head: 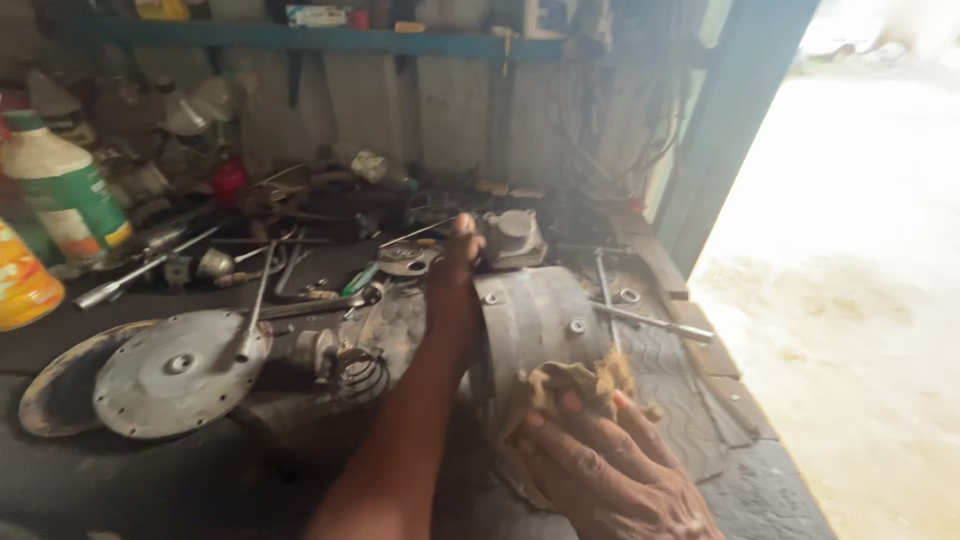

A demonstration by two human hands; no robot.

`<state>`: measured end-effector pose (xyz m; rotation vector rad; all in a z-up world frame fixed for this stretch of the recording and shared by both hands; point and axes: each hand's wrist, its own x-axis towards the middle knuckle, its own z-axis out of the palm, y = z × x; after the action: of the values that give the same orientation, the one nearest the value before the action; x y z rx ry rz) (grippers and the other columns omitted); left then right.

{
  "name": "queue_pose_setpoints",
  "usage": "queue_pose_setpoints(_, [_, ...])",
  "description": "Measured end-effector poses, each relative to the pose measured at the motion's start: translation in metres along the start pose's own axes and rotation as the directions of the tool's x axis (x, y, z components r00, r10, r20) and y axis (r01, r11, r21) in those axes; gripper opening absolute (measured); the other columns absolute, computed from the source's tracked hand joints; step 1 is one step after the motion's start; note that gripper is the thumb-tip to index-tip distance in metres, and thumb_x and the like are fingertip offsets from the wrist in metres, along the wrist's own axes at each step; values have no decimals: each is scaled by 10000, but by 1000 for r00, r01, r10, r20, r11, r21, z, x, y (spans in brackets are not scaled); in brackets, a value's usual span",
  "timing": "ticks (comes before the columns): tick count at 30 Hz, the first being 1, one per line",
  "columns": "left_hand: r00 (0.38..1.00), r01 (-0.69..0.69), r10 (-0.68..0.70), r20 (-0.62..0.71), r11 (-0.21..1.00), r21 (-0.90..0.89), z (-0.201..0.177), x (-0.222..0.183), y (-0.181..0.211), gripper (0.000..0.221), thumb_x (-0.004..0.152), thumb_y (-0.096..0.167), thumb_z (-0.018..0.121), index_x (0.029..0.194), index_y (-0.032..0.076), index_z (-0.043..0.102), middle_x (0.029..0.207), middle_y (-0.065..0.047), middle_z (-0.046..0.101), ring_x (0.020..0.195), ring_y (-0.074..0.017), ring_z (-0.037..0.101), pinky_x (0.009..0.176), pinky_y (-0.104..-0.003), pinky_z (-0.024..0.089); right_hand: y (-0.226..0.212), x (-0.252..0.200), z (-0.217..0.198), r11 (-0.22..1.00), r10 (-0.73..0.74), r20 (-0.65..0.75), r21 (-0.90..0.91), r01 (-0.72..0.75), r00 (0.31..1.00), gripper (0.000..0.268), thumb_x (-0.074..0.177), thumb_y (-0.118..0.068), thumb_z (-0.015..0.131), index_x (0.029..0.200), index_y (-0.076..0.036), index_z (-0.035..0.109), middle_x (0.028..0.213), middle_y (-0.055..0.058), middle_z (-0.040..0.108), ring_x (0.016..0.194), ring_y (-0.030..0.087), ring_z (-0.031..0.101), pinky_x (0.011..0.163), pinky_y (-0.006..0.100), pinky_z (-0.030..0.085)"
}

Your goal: The person places a gasket onto a metallic housing, then uses a socket wrench to tighten several bolts around the perimeter. The person wipes the housing with a cloth after tightening.

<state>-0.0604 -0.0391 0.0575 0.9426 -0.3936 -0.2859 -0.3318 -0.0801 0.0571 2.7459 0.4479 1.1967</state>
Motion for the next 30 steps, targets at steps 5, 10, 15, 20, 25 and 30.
queue_pose_setpoints(5, [784,-585,564,261,529,614,-11,10,-15,515,982,290,443,1301,-59,647,1048,-176,697,947,-318,605,847,-453,484,4,26,-4,990,135,30,-50,-133,990,782,772,-277,665,1491,-49,460,1565,196,442,1479,353,362,1211,534,218])
queue_pose_setpoints(10, [818,-572,441,368,561,598,-9,14,-22,367,1076,188,418,1340,21,611,1052,-220,741,918,-384,704,811,-479,540,39,95,-11,906,401,86,112,-409,912,466,979,-211,565,1411,-36,548,1525,173,478,1455,356,428,1226,489,292])
queue_pose_setpoints(15, [623,-689,634,458,168,705,-9,10,-17,308,997,165,463,1174,10,663,970,-213,730,882,-414,694,743,-494,510,37,99,-14,976,198,-58,100,-192,978,381,1008,-102,534,1366,20,574,1459,188,572,1454,380,474,1247,528,295])
queue_pose_setpoints(20, [782,-577,558,278,478,662,-3,7,-16,374,1054,255,421,1050,-4,690,907,-243,716,838,-412,676,743,-499,481,-24,55,3,972,145,-187,-154,-175,971,493,953,-223,653,1364,-1,494,1447,190,496,1462,386,426,1253,624,280])
queue_pose_setpoints(25, [906,-414,390,163,739,532,1,-3,-3,383,1023,276,459,984,-29,687,933,-264,721,887,-417,695,781,-487,499,-35,23,20,947,239,-174,-177,-269,955,880,841,-537,635,1499,-11,381,1528,328,404,1458,496,311,1205,582,252])
queue_pose_setpoints(30, [874,-477,438,210,691,543,8,-7,5,406,1026,286,450,1041,-22,714,981,-260,723,945,-423,682,800,-472,496,-10,67,19,871,374,-165,-276,-407,913,576,934,-197,515,1431,76,410,1519,353,423,1498,430,394,1274,557,297])
